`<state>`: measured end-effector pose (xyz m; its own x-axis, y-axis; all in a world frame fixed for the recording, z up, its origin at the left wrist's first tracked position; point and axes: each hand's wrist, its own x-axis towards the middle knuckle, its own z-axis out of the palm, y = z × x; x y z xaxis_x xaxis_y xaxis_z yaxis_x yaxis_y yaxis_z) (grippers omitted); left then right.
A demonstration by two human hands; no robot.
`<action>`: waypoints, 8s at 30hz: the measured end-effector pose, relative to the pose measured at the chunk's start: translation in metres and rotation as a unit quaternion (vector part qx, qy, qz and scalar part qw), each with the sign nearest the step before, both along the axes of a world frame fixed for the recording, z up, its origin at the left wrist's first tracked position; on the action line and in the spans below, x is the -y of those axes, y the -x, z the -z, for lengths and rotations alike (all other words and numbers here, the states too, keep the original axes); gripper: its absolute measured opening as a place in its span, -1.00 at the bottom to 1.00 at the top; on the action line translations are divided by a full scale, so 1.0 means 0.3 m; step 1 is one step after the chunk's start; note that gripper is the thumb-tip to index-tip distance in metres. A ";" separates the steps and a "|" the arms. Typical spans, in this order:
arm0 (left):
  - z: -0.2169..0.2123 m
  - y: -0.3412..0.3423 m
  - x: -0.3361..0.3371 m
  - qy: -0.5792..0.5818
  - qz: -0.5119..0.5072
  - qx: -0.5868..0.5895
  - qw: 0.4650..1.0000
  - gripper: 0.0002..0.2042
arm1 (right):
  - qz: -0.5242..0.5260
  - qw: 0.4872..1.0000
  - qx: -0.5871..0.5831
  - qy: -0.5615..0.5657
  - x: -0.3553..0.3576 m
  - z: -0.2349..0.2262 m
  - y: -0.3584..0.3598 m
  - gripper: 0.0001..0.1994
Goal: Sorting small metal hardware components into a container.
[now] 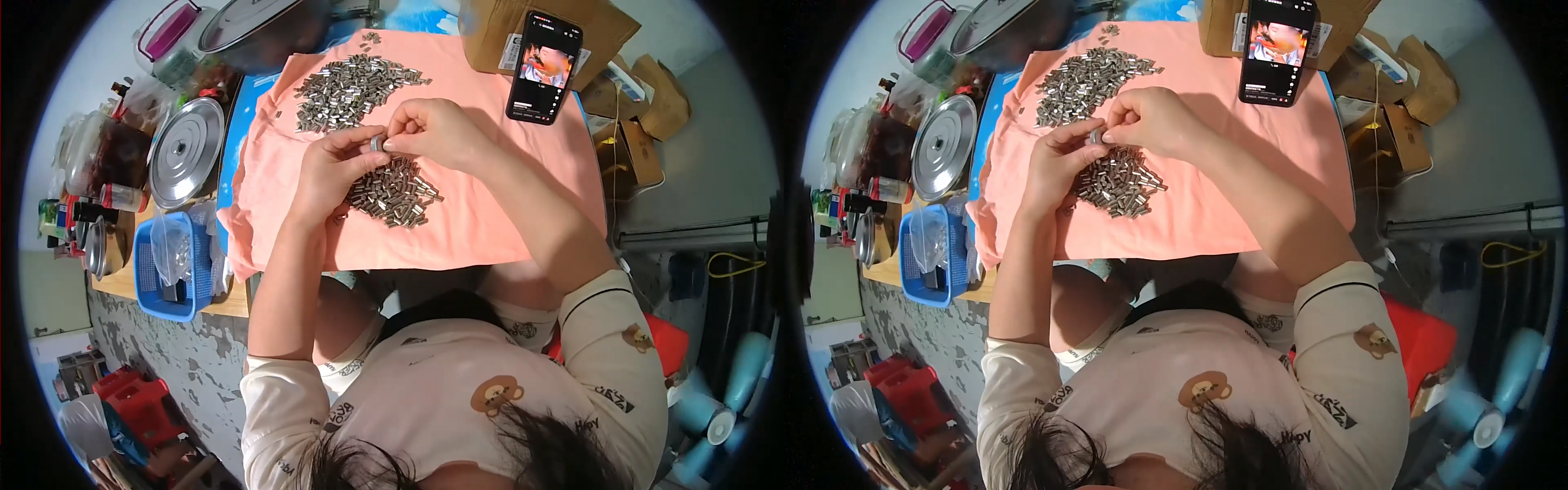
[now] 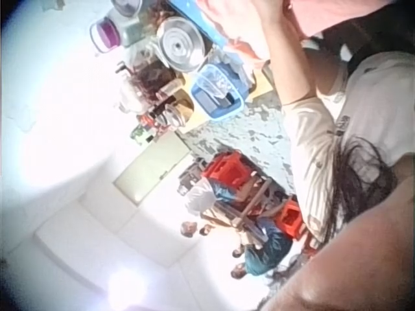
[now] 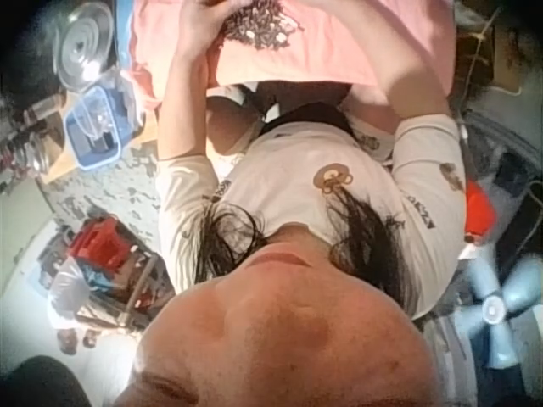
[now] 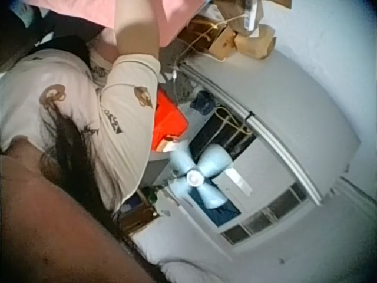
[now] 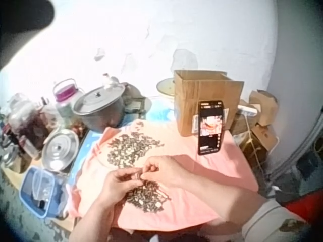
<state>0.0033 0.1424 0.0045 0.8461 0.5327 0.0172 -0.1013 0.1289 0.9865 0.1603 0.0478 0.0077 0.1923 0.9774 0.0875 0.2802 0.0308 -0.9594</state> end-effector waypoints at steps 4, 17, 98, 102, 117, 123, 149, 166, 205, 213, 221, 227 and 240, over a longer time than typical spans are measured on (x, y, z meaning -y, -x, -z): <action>0.022 0.017 -0.007 -0.035 0.026 -0.001 0.999 -0.70 | -0.032 0.999 0.000 0.043 -0.010 -0.044 -0.024 -0.86; 0.010 -0.002 0.000 -0.018 0.020 0.017 0.999 -0.71 | 0.221 0.822 0.525 0.024 -0.055 0.050 -0.160 -0.88; 0.014 -0.001 0.000 -0.016 -0.006 -0.010 1.000 -0.71 | 0.109 0.943 0.296 -0.105 0.027 -0.041 0.094 -0.93; 0.006 0.003 0.005 -0.045 -0.008 -0.013 0.999 -0.71 | 0.085 0.965 0.224 -0.102 0.026 -0.029 0.076 -0.91; -0.005 0.007 0.010 -0.014 0.013 0.013 1.000 -0.70 | 0.009 0.998 -0.045 0.041 0.003 -0.019 0.003 -0.85; 0.015 0.004 0.006 -0.018 -0.010 0.010 1.000 -0.73 | 0.142 0.982 0.126 0.004 -0.035 -0.018 -0.125 -0.80; 0.021 0.001 -0.018 -0.002 -0.008 0.016 1.000 -0.70 | 0.000 0.999 0.026 -0.032 0.004 -0.019 0.023 -0.93; -0.003 0.000 0.002 -0.095 -0.029 -0.058 0.993 -0.70 | 0.110 0.932 0.310 -0.155 0.027 -0.033 0.100 -0.93; 0.011 -0.005 -0.008 -0.002 -0.013 0.013 1.000 -0.70 | 0.063 0.982 0.154 -0.092 0.015 -0.037 0.060 -0.95; 0.025 0.004 -0.022 -0.002 -0.017 0.021 1.000 -0.71 | 0.085 0.950 0.261 -0.152 0.011 -0.047 0.089 -0.91; 0.006 0.007 -0.006 -0.003 0.005 0.008 1.000 -0.70 | -0.021 0.998 -0.017 0.053 -0.011 -0.021 -0.004 -0.89; 0.012 -0.002 -0.004 -0.015 0.028 -0.004 0.999 -0.70 | 0.194 0.949 0.248 -0.028 -0.103 0.036 -0.191 -0.83; 0.018 0.003 -0.008 -0.023 0.048 -0.005 0.999 -0.70 | 0.170 0.842 0.509 -0.062 -0.067 0.039 -0.102 -0.87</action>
